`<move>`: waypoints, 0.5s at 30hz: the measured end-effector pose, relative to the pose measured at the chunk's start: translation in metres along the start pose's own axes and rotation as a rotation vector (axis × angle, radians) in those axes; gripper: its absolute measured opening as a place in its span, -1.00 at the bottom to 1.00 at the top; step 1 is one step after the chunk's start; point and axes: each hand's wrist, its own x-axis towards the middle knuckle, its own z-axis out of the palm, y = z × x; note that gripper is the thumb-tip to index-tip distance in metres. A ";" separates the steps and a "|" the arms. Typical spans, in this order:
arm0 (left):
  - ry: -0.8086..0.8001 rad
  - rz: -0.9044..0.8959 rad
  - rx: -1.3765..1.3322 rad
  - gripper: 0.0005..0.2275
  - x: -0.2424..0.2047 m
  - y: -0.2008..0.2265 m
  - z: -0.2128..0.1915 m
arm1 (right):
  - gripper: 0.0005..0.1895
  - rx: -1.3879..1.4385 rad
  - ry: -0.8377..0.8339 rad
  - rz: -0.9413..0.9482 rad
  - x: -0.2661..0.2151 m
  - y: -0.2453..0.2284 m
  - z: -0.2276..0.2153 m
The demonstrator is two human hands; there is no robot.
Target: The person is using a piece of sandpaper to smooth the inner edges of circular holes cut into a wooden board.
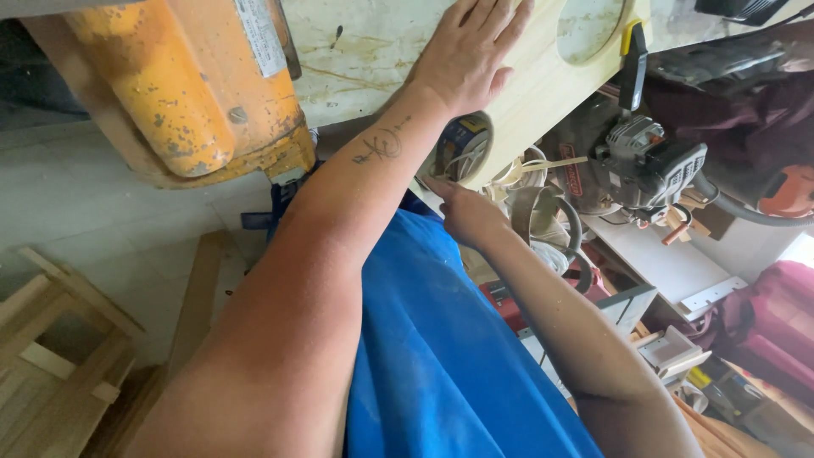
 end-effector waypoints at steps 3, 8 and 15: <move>-0.025 -0.005 -0.003 -0.31 0.001 0.001 0.001 | -0.03 -0.159 0.020 0.016 0.003 0.005 0.010; -0.021 0.005 -0.006 -0.31 0.000 0.000 0.000 | 0.11 -0.123 0.090 -0.089 0.018 -0.006 0.022; 0.005 0.003 0.025 -0.32 0.000 0.001 0.001 | 0.06 -0.197 -0.010 -0.036 -0.005 -0.002 0.018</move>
